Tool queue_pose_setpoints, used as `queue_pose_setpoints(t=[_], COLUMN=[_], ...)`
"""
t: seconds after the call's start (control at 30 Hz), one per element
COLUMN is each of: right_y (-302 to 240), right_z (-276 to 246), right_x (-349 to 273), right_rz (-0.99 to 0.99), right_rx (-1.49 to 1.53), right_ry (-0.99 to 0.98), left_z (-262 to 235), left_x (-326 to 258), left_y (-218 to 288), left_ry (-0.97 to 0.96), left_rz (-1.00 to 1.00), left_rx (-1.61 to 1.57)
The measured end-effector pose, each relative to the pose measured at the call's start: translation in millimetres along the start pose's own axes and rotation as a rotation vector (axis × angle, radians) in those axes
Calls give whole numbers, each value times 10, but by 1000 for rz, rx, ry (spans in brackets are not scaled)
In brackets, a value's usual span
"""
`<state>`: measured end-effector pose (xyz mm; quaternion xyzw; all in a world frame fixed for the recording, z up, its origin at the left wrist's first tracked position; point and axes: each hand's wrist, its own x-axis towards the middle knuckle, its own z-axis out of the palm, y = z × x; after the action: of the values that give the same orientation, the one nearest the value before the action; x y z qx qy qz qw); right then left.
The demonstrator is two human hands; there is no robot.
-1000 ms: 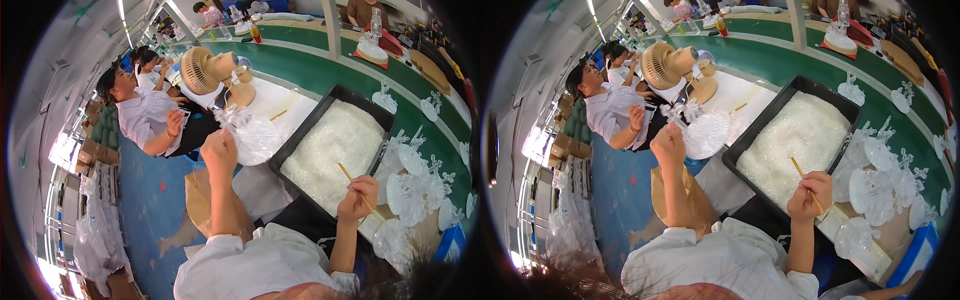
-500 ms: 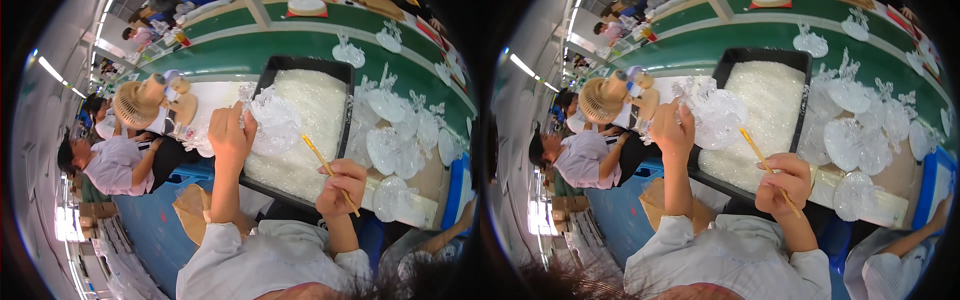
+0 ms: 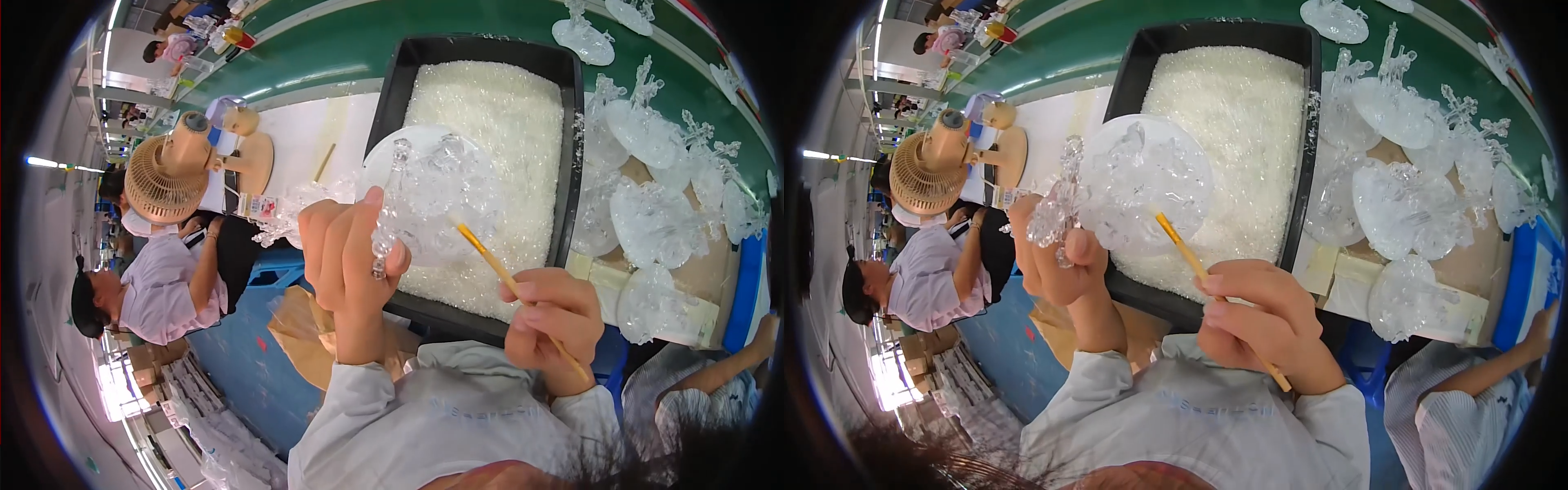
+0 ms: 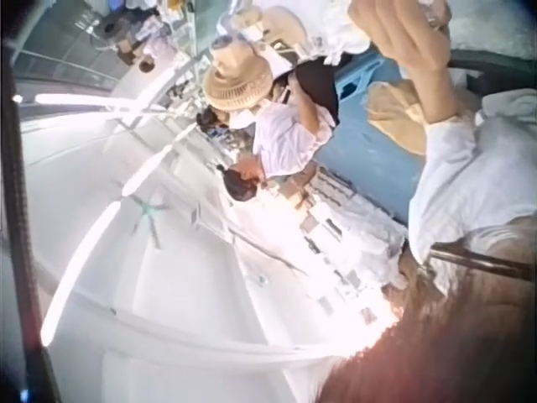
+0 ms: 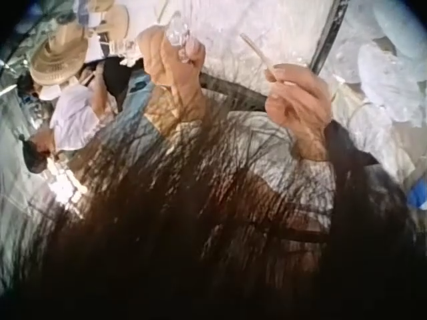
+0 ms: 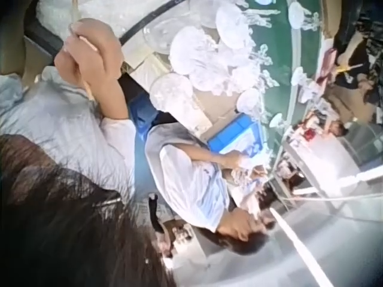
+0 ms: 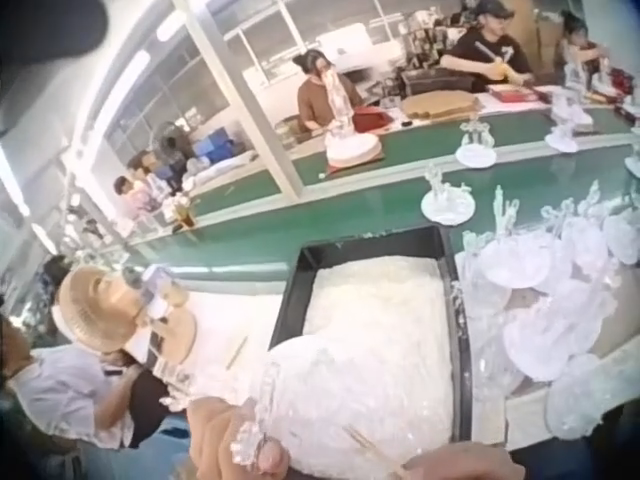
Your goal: The recorder is applying white granular material to plastic snowflake-shaped ornaments using a dipping method and a small brush to refine the finish.
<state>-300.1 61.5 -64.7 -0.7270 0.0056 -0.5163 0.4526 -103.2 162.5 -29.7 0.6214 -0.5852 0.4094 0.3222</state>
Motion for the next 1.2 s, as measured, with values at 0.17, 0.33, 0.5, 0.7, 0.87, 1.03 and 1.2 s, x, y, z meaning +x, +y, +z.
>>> queue_pose_setpoints(t=[0.17, 0.33, 0.5, 0.7, 0.87, 1.03, 1.2], right_y=[19, 52, 40, 34, 23, 54, 142], right_z=[-88, -70, -93, -88, -99, -108, -103], right_x=[-64, -62, -42, 0, -13, -66, -127], right_rz=[-60, -83, 48, 29, 0, -35, -230], right_rx=[36, -38, 3, -6, 22, 31, 166], right_ry=[3, 188, 82, 56, 82, 100, 176], left_z=[37, 74, 136, 123, 103, 107, 116], left_x=[-9, -65, -86, -126, -202, -229, -298], left_y=[-13, -42, -46, -106, -158, -153, -270], left_ry=[50, 144, 264, 318, 351, 396, 377], left_rz=[2, -69, -127, -115, -93, -74, -100], left_rx=[-12, -56, -86, -15, -19, -27, -67])
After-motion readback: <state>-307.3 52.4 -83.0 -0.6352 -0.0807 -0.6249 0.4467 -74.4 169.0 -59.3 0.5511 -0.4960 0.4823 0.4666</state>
